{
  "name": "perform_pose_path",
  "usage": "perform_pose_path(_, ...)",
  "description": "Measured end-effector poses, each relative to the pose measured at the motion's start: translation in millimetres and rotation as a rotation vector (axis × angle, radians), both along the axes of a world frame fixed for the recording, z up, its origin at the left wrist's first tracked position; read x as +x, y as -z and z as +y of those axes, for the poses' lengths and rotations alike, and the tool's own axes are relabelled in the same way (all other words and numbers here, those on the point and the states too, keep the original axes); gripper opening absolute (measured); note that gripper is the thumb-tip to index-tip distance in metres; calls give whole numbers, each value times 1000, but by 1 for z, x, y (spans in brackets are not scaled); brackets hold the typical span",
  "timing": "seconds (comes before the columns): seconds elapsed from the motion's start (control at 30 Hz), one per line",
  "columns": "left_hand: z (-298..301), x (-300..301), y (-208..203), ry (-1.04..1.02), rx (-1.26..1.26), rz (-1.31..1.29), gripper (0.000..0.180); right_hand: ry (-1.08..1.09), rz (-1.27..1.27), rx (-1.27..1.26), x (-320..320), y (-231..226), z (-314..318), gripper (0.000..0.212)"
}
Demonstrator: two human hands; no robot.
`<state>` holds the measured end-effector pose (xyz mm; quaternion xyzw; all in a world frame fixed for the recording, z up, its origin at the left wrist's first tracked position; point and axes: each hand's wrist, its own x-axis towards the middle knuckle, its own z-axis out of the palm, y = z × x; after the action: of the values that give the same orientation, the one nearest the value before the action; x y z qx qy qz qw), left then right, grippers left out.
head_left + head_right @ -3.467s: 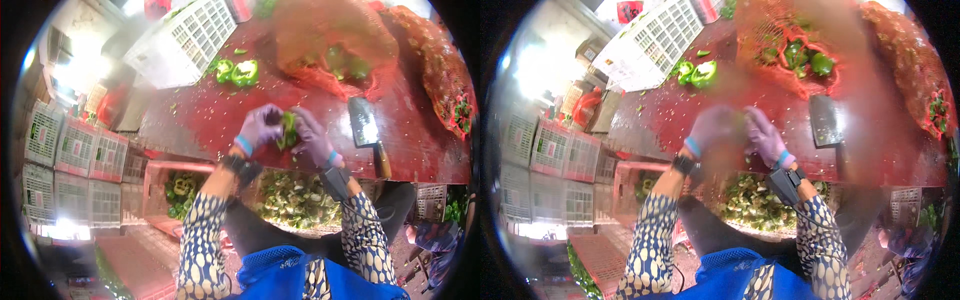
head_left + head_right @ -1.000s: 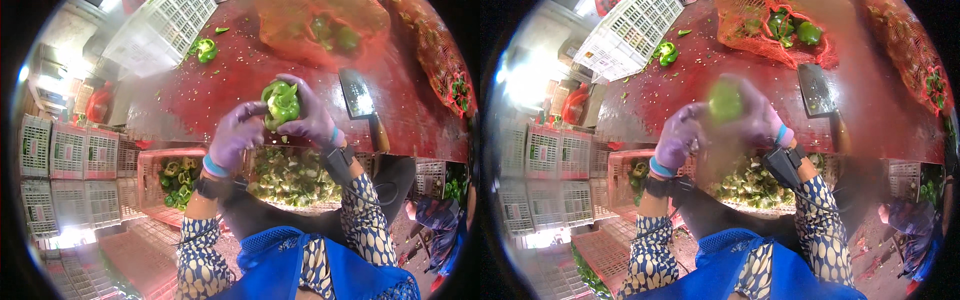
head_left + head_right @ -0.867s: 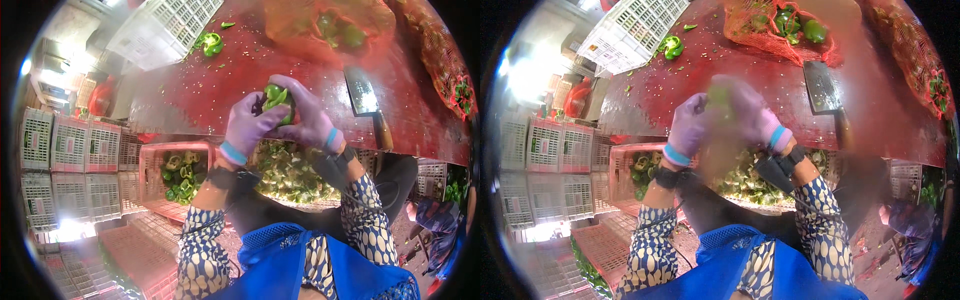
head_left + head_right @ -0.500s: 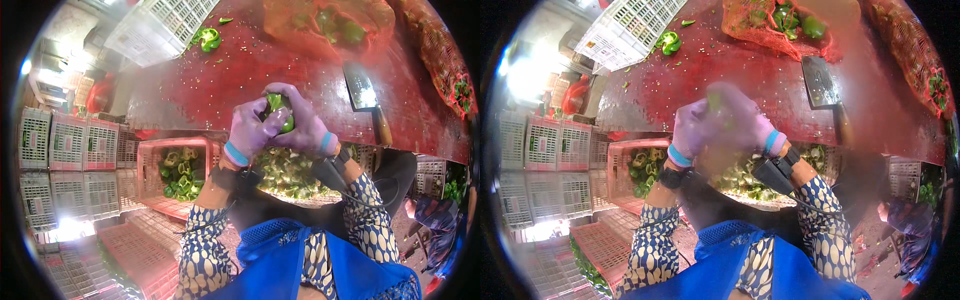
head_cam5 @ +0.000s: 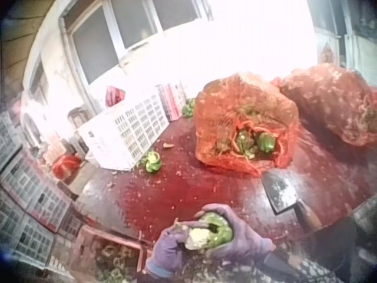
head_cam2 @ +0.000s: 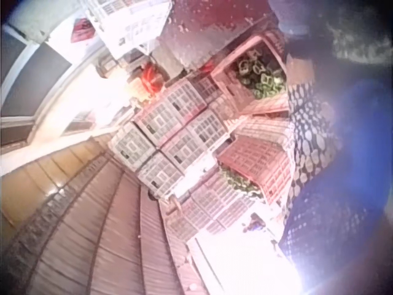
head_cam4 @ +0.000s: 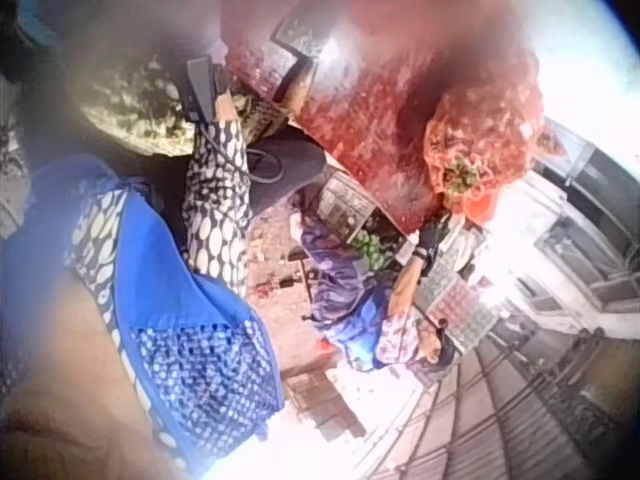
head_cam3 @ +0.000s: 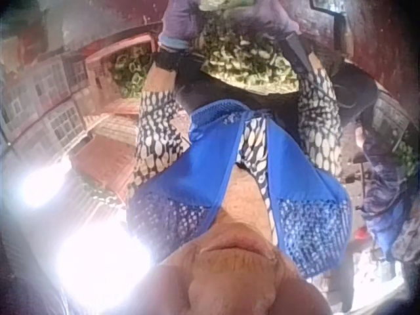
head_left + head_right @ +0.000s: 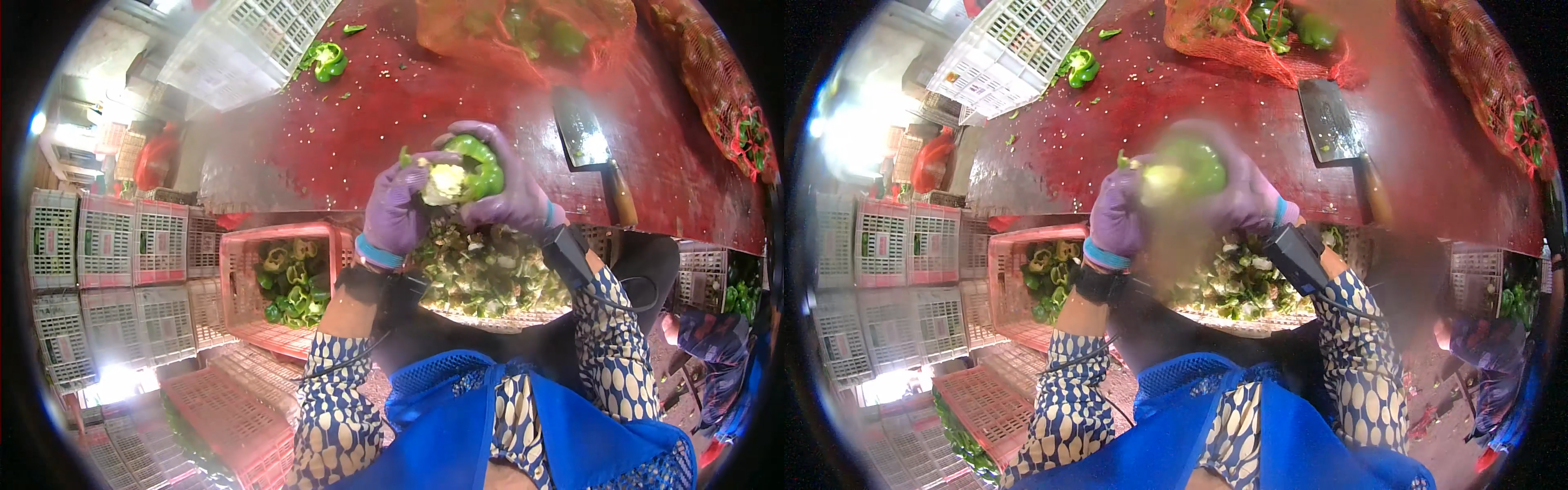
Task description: The person is removing stems and seeds from green bell peppers and placing them into a basket.
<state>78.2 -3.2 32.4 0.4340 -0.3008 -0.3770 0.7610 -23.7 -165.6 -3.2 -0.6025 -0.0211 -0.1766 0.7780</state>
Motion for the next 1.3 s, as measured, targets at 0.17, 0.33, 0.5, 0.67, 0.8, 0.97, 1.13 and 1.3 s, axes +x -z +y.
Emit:
perform_pose_path(0.17,32,6,11,135,489,-245,39,365,-116,272,6,-11,-13,88)
perform_pose_path(0.33,27,-4,0,-388,494,-1050,73,261,-82,88,15,-33,23,92)
perform_pose_path(0.5,82,-6,-13,-724,582,-799,68,-152,-146,-235,40,7,72,86)
perform_pose_path(0.67,216,58,-1,-1079,1216,-1203,54,236,-175,-737,36,-19,37,56)
perform_pose_path(0.8,252,131,7,-1091,1387,-1555,60,525,53,-519,22,6,13,27)
perform_pose_path(0.97,62,234,-12,-690,862,-1474,50,554,179,-558,17,17,5,16)
perform_pose_path(1.13,-64,303,12,-637,972,-1585,59,587,147,-681,24,10,9,11)
perform_pose_path(1.3,-75,306,39,-657,1161,-1389,49,549,227,-638,23,2,13,11)
